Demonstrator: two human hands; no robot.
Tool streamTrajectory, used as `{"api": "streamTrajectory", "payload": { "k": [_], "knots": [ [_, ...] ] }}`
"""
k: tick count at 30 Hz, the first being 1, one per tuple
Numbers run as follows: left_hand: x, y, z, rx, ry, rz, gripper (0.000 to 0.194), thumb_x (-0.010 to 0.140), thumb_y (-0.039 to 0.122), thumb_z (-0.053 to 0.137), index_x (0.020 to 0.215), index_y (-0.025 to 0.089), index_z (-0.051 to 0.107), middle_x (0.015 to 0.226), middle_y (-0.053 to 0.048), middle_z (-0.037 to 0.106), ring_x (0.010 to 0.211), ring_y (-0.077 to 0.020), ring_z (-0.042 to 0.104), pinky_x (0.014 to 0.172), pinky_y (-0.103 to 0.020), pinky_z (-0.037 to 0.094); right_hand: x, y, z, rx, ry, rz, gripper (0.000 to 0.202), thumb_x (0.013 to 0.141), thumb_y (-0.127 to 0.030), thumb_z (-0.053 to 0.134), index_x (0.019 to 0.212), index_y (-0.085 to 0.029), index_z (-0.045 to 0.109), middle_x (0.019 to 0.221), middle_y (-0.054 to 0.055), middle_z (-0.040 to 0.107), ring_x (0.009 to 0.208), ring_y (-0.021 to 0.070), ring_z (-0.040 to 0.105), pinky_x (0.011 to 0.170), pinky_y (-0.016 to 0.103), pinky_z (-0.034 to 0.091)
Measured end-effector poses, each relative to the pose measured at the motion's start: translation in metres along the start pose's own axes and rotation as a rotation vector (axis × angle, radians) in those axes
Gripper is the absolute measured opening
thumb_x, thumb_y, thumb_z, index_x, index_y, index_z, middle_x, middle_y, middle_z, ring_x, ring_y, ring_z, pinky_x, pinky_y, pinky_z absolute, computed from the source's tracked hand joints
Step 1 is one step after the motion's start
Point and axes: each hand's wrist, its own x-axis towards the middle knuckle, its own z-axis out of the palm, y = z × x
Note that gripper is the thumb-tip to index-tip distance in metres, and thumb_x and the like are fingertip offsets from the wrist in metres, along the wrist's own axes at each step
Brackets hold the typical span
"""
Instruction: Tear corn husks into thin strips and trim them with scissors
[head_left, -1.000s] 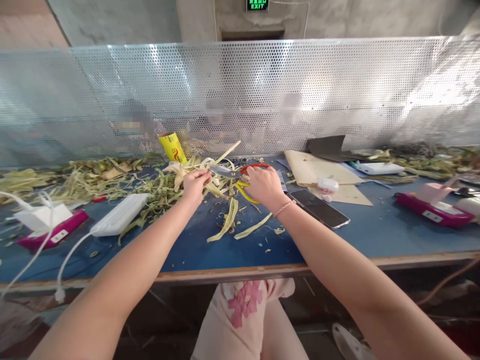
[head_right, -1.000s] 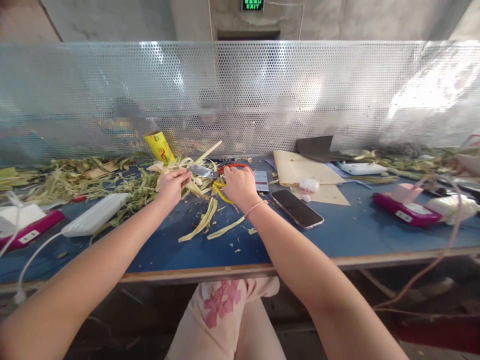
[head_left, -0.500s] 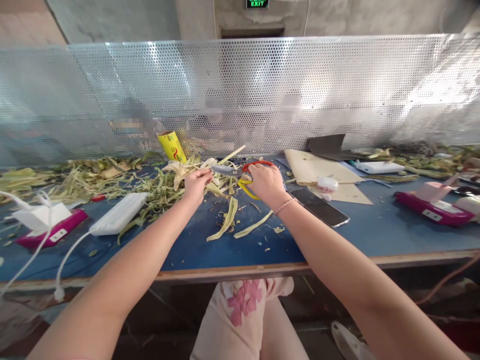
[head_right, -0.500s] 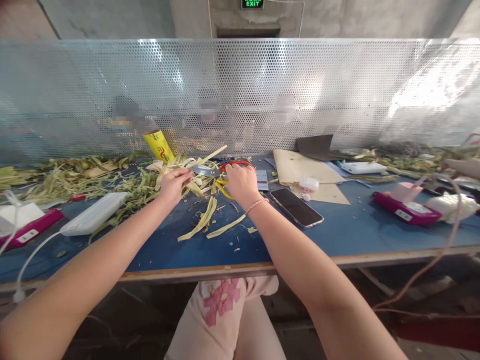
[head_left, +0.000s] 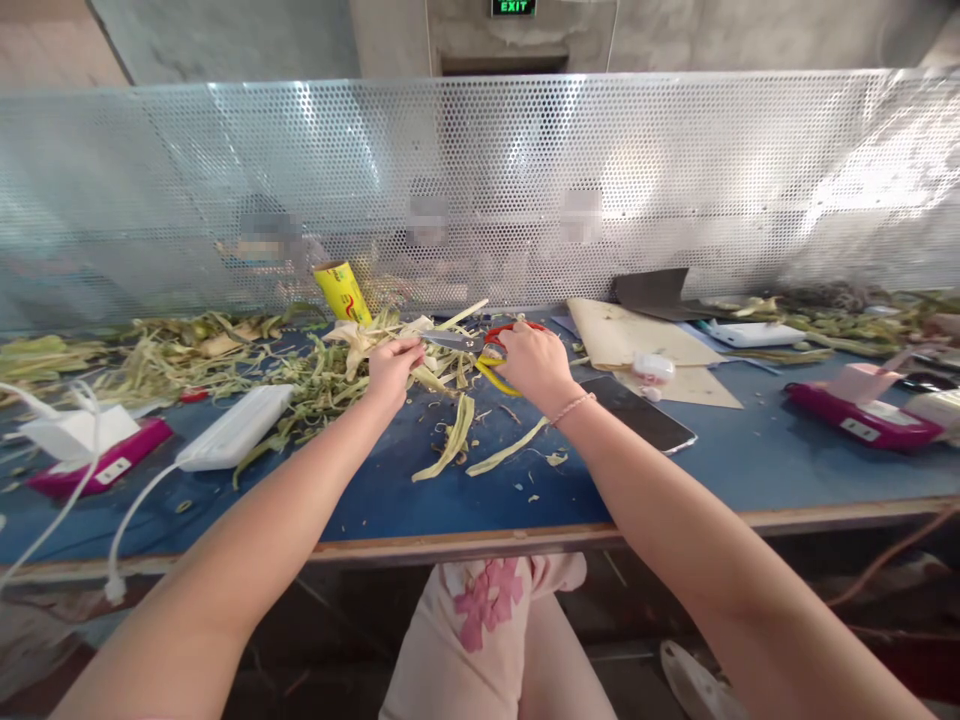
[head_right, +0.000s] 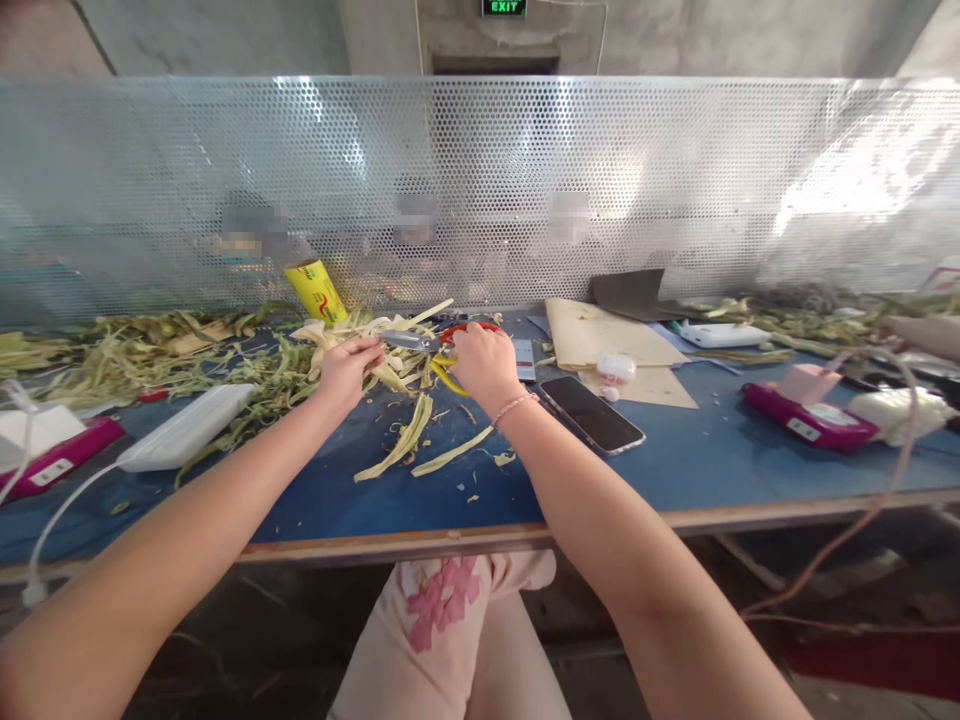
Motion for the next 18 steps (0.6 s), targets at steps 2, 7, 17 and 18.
{"api": "streamTrajectory", "payload": {
  "k": [2,7,17,18],
  "knots": [
    [0.000,0.000,0.000,-0.001,0.004,-0.011,0.013,0.052,0.004,0.071,0.061,0.010,0.064,0.059,-0.001,0.063,0.053,-0.0069,0.057,0.063,-0.023,0.049,0.000,0.000,0.000,0.002,-0.015,0.007,0.018,0.076,-0.029,0.055,0.087,-0.016,0.062,0.091,0.009,0.063,0.083,0.0197,0.061,0.069,0.028,0.040],
    [-0.001,0.002,0.000,-0.014,-0.003,-0.046,0.012,0.056,0.001,0.069,0.061,0.010,0.063,0.057,-0.001,0.062,0.051,-0.0060,0.056,0.059,-0.020,0.048,0.000,0.002,0.000,0.026,-0.033,0.014,0.016,0.077,-0.024,0.051,0.085,-0.016,0.063,0.090,0.009,0.064,0.081,0.0195,0.062,0.066,0.027,0.040],
    [-0.001,0.008,0.001,-0.124,-0.109,-0.217,0.019,0.072,-0.005,0.044,0.066,0.008,0.056,0.048,0.002,0.050,0.034,-0.0005,0.037,0.036,-0.011,0.028,0.008,0.016,0.016,0.272,-0.083,0.203,0.028,0.079,-0.035,0.047,0.094,-0.015,0.059,0.100,0.013,0.063,0.091,0.0241,0.060,0.072,0.029,0.043],
    [-0.002,0.009,0.002,-0.146,-0.125,-0.225,0.020,0.073,-0.005,0.042,0.067,0.008,0.056,0.047,0.003,0.047,0.034,-0.0006,0.035,0.035,-0.012,0.027,0.008,0.016,0.017,0.276,-0.089,0.223,0.028,0.079,-0.034,0.047,0.095,-0.014,0.058,0.103,0.014,0.062,0.092,0.0248,0.059,0.073,0.030,0.043]
  ]
}}
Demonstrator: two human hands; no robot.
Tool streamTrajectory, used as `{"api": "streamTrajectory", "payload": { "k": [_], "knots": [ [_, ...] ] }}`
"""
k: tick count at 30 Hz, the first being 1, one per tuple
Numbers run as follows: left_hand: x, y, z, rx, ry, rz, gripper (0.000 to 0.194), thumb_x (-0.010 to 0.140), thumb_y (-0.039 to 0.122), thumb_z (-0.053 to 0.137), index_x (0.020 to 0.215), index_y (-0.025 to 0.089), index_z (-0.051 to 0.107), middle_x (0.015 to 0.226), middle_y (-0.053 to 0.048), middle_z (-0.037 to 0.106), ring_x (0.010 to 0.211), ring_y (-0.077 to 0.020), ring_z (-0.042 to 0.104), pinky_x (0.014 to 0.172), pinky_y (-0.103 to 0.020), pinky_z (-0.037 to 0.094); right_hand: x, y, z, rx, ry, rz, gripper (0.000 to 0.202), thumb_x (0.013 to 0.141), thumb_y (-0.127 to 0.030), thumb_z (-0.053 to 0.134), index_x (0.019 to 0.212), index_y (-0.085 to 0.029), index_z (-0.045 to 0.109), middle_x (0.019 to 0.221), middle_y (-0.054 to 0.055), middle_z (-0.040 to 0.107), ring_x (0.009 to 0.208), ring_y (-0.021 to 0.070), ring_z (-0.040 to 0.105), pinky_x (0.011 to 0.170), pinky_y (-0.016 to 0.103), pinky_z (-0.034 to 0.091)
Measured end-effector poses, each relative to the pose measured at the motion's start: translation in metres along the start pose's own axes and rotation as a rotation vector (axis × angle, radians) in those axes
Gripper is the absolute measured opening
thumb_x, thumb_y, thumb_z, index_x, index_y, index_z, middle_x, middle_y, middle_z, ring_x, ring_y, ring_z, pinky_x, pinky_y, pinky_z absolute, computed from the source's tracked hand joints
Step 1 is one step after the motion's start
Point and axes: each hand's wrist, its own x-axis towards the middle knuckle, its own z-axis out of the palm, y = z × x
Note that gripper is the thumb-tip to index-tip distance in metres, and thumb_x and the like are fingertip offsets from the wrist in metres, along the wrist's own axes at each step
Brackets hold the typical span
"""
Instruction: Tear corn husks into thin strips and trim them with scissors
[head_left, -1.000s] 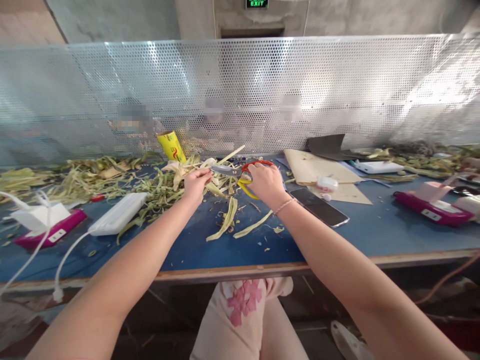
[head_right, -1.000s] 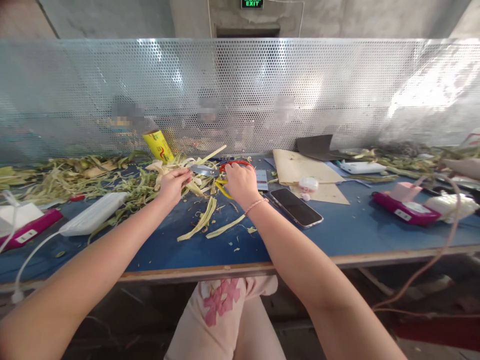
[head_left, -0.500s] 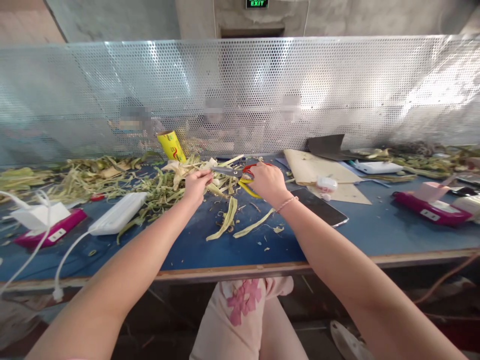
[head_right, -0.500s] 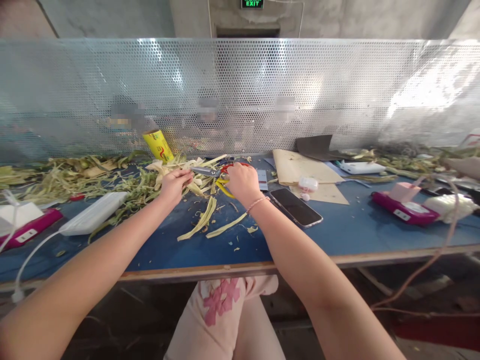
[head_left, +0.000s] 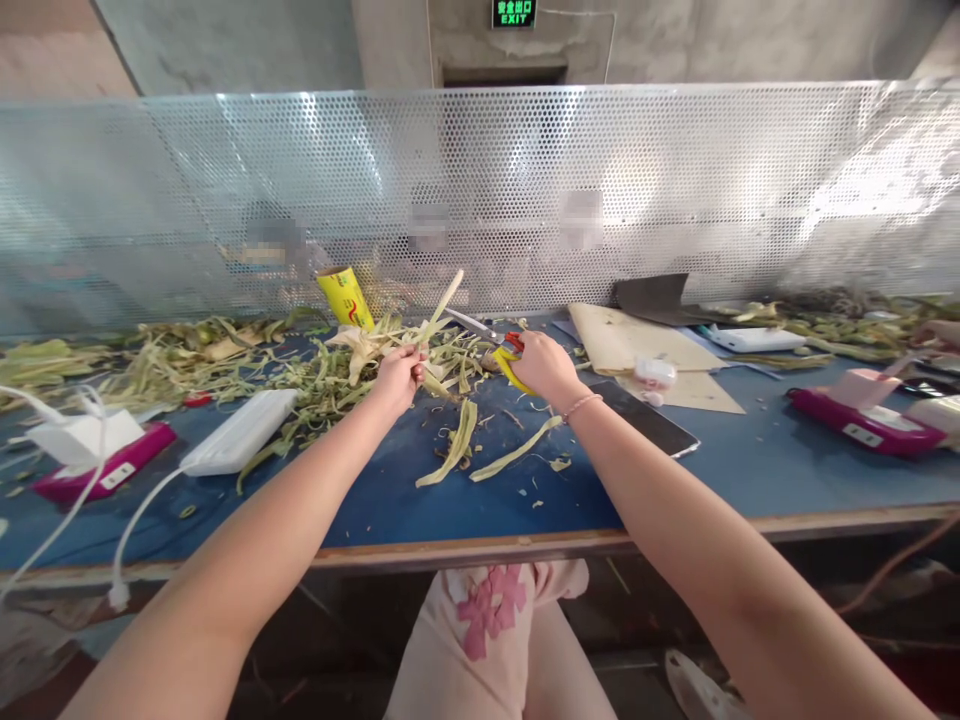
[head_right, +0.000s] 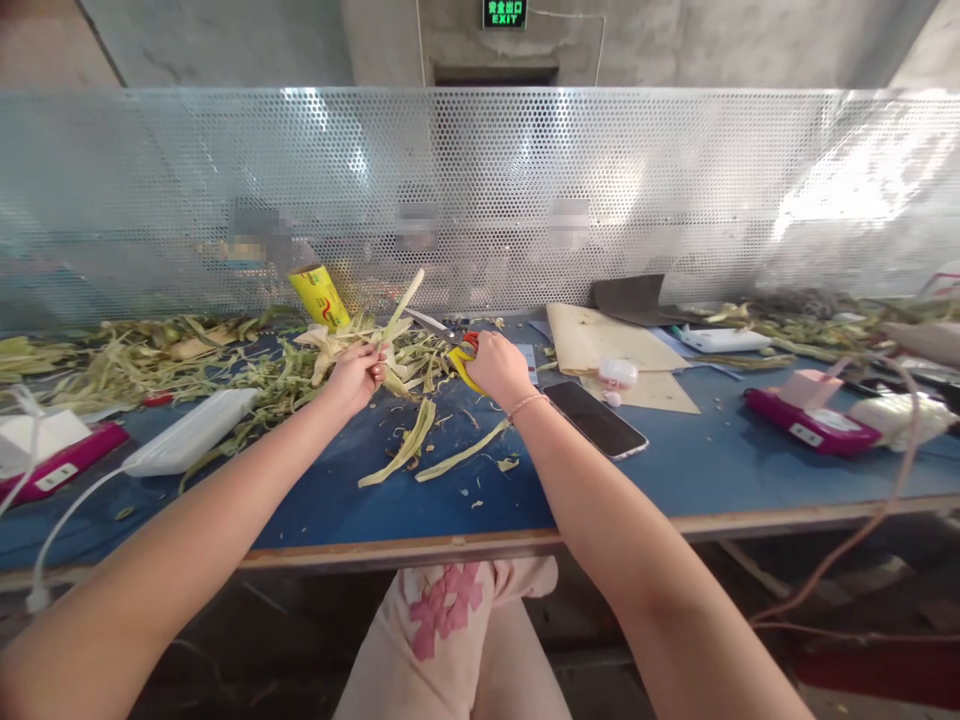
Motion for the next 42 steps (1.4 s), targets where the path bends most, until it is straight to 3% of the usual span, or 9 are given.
{"api": "streamTrajectory", "payload": {
  "k": [7,12,16,20,23,26,31,36,42],
  "knots": [
    [-0.005,0.009,0.000,-0.113,-0.005,-0.078,0.016,0.082,0.008,0.043,0.069,0.012,0.052,0.043,0.006,0.040,0.027,-0.0001,0.024,0.030,-0.012,0.016,0.002,0.003,0.007,-0.012,-0.150,0.084,0.035,0.083,-0.028,0.039,0.103,-0.003,0.055,0.101,0.023,0.061,0.096,0.0260,0.060,0.074,0.028,0.044],
    [-0.003,0.009,-0.002,-0.120,-0.064,-0.094,0.021,0.087,0.014,0.039,0.071,0.013,0.052,0.043,0.007,0.038,0.028,-0.0013,0.025,0.032,-0.013,0.019,0.000,0.004,0.010,-0.122,-0.339,-0.024,0.039,0.071,-0.043,0.056,0.090,-0.011,0.065,0.087,0.017,0.067,0.084,0.0256,0.063,0.063,0.027,0.043],
    [-0.003,0.007,-0.001,-0.126,-0.117,-0.085,0.025,0.088,0.015,0.036,0.072,0.011,0.055,0.049,0.004,0.042,0.035,-0.0027,0.035,0.037,-0.014,0.031,-0.004,-0.003,0.005,-0.104,-0.250,-0.125,0.037,0.075,-0.047,0.052,0.078,-0.013,0.065,0.078,0.014,0.066,0.077,0.0222,0.062,0.062,0.026,0.041],
    [-0.009,0.006,0.002,-0.104,-0.224,-0.053,0.022,0.087,0.013,0.038,0.079,0.011,0.058,0.057,0.003,0.045,0.041,-0.0030,0.039,0.041,-0.015,0.036,-0.005,-0.013,0.005,0.128,-0.077,-0.259,0.022,0.080,-0.028,0.046,0.070,-0.015,0.062,0.071,0.007,0.062,0.073,0.0154,0.057,0.069,0.024,0.041],
    [-0.013,0.003,0.003,-0.043,-0.346,-0.037,0.019,0.085,0.013,0.041,0.082,0.011,0.059,0.061,0.002,0.046,0.047,-0.0045,0.043,0.046,-0.017,0.039,-0.005,-0.018,0.012,0.328,0.080,-0.296,0.015,0.078,-0.020,0.049,0.086,-0.014,0.060,0.081,0.006,0.057,0.072,0.0130,0.054,0.075,0.026,0.043],
    [-0.017,-0.001,0.004,0.044,-0.428,-0.038,0.014,0.082,0.015,0.047,0.082,0.012,0.061,0.062,0.001,0.048,0.050,-0.0060,0.045,0.048,-0.018,0.040,-0.006,-0.021,0.020,0.505,0.164,-0.385,0.030,0.079,-0.021,0.049,0.107,-0.014,0.053,0.097,0.009,0.052,0.069,0.0117,0.052,0.075,0.030,0.047],
    [-0.021,-0.007,0.009,0.121,-0.491,-0.011,0.009,0.078,0.014,0.053,0.078,0.013,0.061,0.059,0.001,0.047,0.048,-0.0062,0.040,0.046,-0.018,0.034,-0.011,-0.026,0.022,0.622,0.173,-0.521,0.043,0.080,-0.025,0.051,0.122,-0.018,0.042,0.111,0.011,0.043,0.069,0.0101,0.052,0.071,0.030,0.049],
    [-0.023,-0.011,0.009,0.197,-0.531,0.056,0.009,0.076,0.015,0.055,0.068,0.014,0.057,0.055,0.002,0.044,0.048,-0.0060,0.037,0.046,-0.018,0.029,-0.011,-0.031,0.022,0.688,0.183,-0.502,0.024,0.078,-0.027,0.054,0.100,-0.018,0.050,0.101,0.007,0.045,0.065,0.0085,0.046,0.065,0.028,0.047],
    [-0.023,-0.012,0.009,0.270,-0.575,0.061,0.018,0.076,0.021,0.056,0.061,0.015,0.049,0.051,0.004,0.036,0.045,-0.0056,0.031,0.044,-0.018,0.024,-0.013,-0.032,0.016,0.736,0.148,-0.488,0.011,0.076,-0.024,0.054,0.078,-0.018,0.045,0.085,0.000,0.043,0.060,0.0066,0.043,0.063,0.024,0.044]
  ]
}}
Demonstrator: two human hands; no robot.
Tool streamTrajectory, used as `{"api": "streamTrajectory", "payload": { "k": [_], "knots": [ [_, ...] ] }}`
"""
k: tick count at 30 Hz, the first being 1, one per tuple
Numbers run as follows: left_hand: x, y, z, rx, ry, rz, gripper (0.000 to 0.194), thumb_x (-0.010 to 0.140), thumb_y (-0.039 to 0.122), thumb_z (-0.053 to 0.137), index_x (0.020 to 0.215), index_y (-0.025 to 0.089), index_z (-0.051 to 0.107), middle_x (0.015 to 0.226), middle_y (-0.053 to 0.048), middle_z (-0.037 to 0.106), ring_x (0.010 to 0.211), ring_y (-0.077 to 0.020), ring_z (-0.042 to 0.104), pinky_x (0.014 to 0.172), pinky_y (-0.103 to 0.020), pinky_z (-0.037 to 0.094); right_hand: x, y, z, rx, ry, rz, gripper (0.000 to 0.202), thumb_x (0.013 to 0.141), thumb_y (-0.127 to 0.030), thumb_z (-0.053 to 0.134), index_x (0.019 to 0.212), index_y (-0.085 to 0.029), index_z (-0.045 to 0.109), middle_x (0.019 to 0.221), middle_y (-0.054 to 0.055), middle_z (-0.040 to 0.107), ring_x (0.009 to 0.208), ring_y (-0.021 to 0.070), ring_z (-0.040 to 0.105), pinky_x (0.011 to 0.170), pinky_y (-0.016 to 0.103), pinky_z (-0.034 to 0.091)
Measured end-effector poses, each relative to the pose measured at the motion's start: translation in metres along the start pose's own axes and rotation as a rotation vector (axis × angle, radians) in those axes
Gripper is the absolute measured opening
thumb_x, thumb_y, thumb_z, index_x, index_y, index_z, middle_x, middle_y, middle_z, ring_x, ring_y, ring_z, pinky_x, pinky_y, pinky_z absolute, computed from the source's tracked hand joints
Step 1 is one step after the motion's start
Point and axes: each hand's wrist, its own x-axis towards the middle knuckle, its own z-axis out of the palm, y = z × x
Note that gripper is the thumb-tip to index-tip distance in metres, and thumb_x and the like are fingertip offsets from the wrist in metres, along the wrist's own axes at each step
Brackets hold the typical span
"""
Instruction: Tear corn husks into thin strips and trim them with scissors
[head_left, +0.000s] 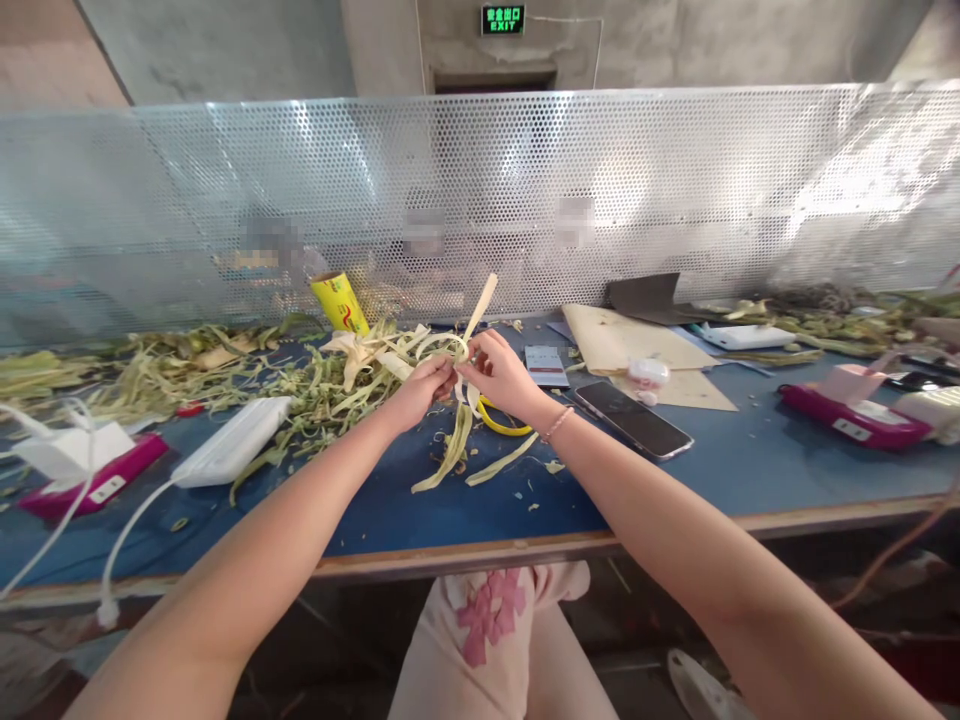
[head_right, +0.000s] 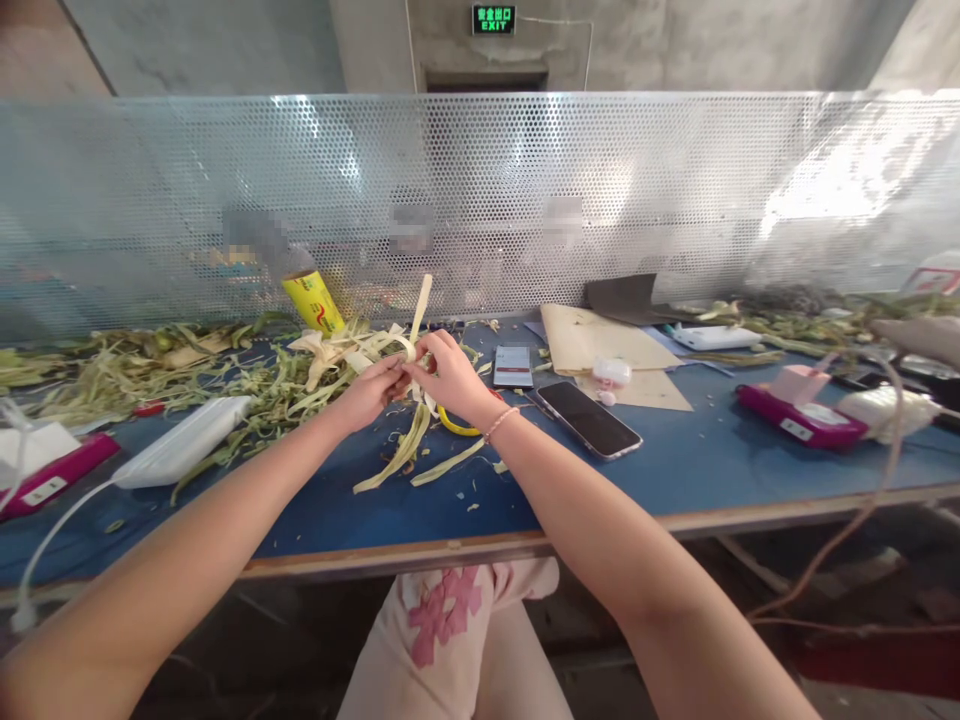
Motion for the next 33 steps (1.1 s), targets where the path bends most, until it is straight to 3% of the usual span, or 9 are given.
{"api": "streamTrajectory", "payload": {
  "k": [4,9,14,18,23,29,33],
  "knots": [
    [-0.002,0.002,0.004,-0.029,-0.014,-0.023,0.016,0.075,0.021,0.058,0.063,0.015,0.049,0.050,0.005,0.033,0.043,-0.0046,0.028,0.042,-0.017,0.022,-0.002,-0.003,-0.003,-0.057,-0.010,-0.104,0.010,0.077,-0.025,0.053,0.074,-0.018,0.046,0.085,0.002,0.043,0.068,0.0099,0.044,0.065,0.025,0.043],
    [-0.004,0.003,0.007,-0.104,0.021,-0.063,0.018,0.075,0.020,0.058,0.061,0.015,0.047,0.049,0.005,0.032,0.041,-0.0042,0.029,0.040,-0.016,0.024,-0.003,-0.005,-0.002,-0.151,0.019,-0.177,0.016,0.081,-0.023,0.050,0.095,-0.017,0.051,0.099,0.008,0.042,0.079,0.0134,0.047,0.070,0.028,0.044],
    [-0.003,0.005,0.008,-0.196,0.053,-0.077,0.018,0.075,0.018,0.055,0.060,0.015,0.047,0.047,0.005,0.033,0.039,-0.0044,0.032,0.038,-0.016,0.026,-0.003,-0.005,-0.001,-0.267,-0.011,-0.256,0.019,0.087,-0.023,0.041,0.092,-0.017,0.058,0.098,0.008,0.040,0.073,0.0121,0.043,0.074,0.030,0.044],
    [-0.002,0.012,0.012,-0.294,0.175,-0.139,0.016,0.074,0.013,0.053,0.060,0.014,0.048,0.045,0.006,0.038,0.035,-0.0037,0.032,0.037,-0.017,0.028,-0.004,-0.006,-0.001,-0.432,-0.121,-0.295,0.026,0.089,-0.025,0.037,0.101,-0.020,0.060,0.090,0.007,0.039,0.076,0.0145,0.040,0.069,0.028,0.042],
    [-0.001,0.019,0.013,-0.391,0.313,-0.229,0.013,0.077,0.014,0.049,0.064,0.014,0.053,0.052,0.002,0.053,0.040,-0.0069,0.047,0.040,-0.019,0.037,-0.007,-0.009,-0.001,-0.605,-0.273,-0.337,0.036,0.090,-0.024,0.035,0.121,-0.026,0.052,0.088,0.006,0.039,0.069,0.0132,0.038,0.064,0.026,0.039],
    [-0.001,0.016,0.005,-0.452,0.238,-0.266,0.025,0.082,0.029,0.045,0.069,0.013,0.059,0.057,-0.003,0.058,0.044,-0.0107,0.052,0.044,-0.024,0.041,-0.007,-0.014,-0.002,-0.682,-0.322,-0.337,0.038,0.091,-0.028,0.034,0.127,-0.027,0.047,0.089,0.006,0.042,0.068,0.0131,0.039,0.066,0.027,0.039],
    [-0.003,0.016,0.006,-0.402,0.226,-0.270,0.023,0.081,0.028,0.048,0.067,0.013,0.059,0.056,-0.003,0.056,0.042,-0.0102,0.050,0.042,-0.023,0.040,-0.008,-0.013,0.000,-0.611,-0.322,-0.314,0.037,0.090,-0.025,0.034,0.124,-0.023,0.050,0.088,0.007,0.043,0.069,0.0136,0.041,0.067,0.029,0.041]
  ]
}}
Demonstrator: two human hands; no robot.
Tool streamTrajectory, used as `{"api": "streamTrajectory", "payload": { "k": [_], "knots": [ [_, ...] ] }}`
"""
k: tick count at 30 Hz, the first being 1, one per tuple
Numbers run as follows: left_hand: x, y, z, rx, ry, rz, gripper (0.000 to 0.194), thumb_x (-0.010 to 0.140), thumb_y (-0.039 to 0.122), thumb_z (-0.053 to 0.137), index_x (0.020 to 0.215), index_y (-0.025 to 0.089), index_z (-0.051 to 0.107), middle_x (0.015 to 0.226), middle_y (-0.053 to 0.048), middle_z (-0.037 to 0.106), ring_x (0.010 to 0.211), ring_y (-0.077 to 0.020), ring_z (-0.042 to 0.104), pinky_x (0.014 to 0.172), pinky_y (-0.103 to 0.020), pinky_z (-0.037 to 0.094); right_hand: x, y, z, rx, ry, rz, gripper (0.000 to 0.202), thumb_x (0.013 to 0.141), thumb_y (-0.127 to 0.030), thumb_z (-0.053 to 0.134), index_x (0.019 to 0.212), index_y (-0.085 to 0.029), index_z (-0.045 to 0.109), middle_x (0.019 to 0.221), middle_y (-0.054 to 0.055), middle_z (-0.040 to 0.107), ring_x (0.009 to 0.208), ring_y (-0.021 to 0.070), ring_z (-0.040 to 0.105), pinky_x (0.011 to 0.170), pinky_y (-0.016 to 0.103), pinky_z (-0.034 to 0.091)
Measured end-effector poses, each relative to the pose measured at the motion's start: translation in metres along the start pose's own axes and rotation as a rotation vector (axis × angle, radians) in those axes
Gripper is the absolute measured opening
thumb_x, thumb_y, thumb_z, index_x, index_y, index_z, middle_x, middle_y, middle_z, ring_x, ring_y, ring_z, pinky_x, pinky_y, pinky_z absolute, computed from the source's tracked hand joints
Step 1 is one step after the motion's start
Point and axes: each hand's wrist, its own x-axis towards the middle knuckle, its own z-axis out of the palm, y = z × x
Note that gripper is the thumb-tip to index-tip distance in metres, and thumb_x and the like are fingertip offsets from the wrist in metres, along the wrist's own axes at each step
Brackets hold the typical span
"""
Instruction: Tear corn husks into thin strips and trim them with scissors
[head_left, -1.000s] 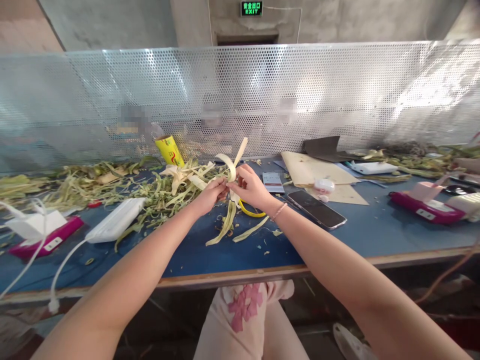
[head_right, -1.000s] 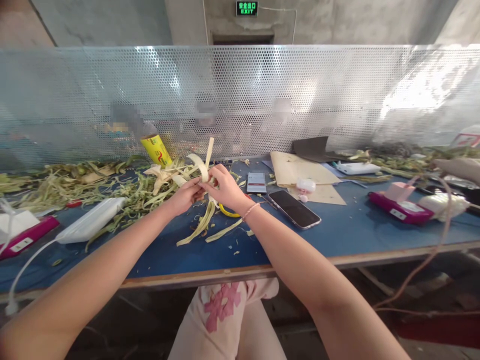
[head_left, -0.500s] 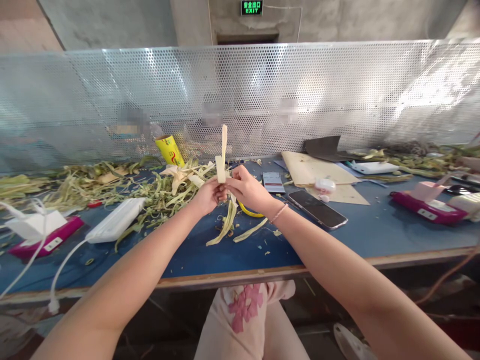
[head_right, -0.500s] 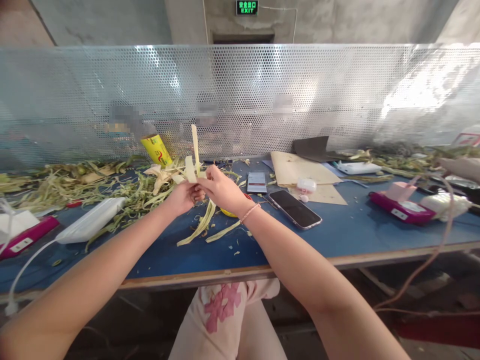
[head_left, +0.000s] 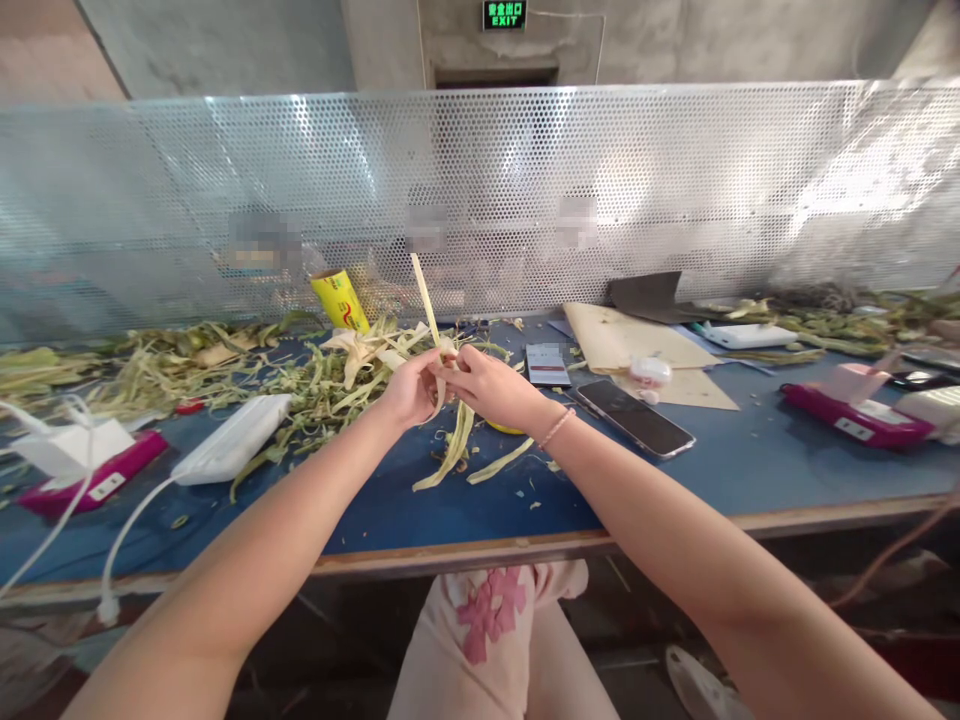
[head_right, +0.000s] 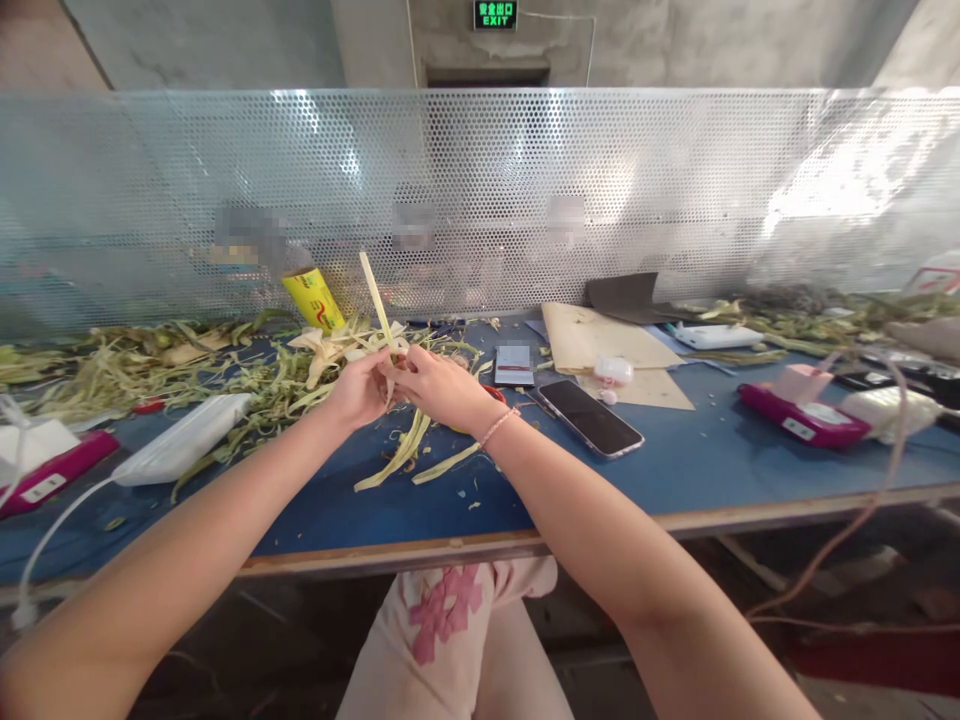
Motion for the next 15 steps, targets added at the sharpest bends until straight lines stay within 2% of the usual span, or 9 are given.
{"api": "streamTrajectory", "payload": {
  "k": [2,4,8,10,15],
  "knots": [
    [-0.001,0.000,0.001,0.008,-0.018,-0.009,0.022,0.080,0.026,0.049,0.067,0.012,0.058,0.052,-0.001,0.051,0.039,-0.0088,0.045,0.039,-0.022,0.037,0.000,0.001,0.000,0.119,0.043,0.006,0.035,0.089,-0.022,0.035,0.118,-0.022,0.054,0.087,0.006,0.044,0.072,0.0141,0.044,0.068,0.029,0.042],
    [-0.001,0.001,0.001,-0.012,-0.088,-0.015,0.023,0.080,0.027,0.049,0.064,0.012,0.056,0.049,0.000,0.045,0.036,-0.0067,0.038,0.036,-0.020,0.031,0.001,0.002,-0.001,0.263,0.141,0.061,0.031,0.087,-0.018,0.037,0.110,-0.019,0.058,0.086,0.006,0.045,0.075,0.0139,0.047,0.070,0.027,0.042],
    [-0.001,0.002,-0.001,-0.023,-0.235,-0.025,0.025,0.080,0.030,0.048,0.063,0.012,0.054,0.052,0.001,0.041,0.038,-0.0054,0.031,0.036,-0.019,0.027,0.003,0.008,-0.005,0.435,0.339,0.307,0.021,0.084,-0.019,0.042,0.093,-0.016,0.060,0.083,0.004,0.048,0.067,0.0110,0.047,0.067,0.025,0.043],
    [-0.001,0.002,-0.002,-0.010,-0.256,-0.024,0.026,0.082,0.030,0.044,0.065,0.013,0.055,0.053,0.000,0.042,0.038,-0.0057,0.031,0.037,-0.019,0.028,0.005,0.011,-0.006,0.480,0.352,0.383,0.019,0.083,-0.022,0.045,0.091,-0.015,0.062,0.083,0.003,0.049,0.066,0.0101,0.047,0.067,0.025,0.043],
    [0.000,-0.003,0.001,0.085,-0.224,-0.024,0.034,0.086,0.026,0.034,0.061,0.013,0.052,0.052,-0.001,0.043,0.037,-0.0056,0.030,0.038,-0.019,0.026,0.007,0.008,-0.004,0.580,0.260,0.473,0.025,0.081,-0.030,0.052,0.095,-0.015,0.066,0.084,0.005,0.054,0.076,0.0119,0.051,0.071,0.025,0.044]
  ]
}}
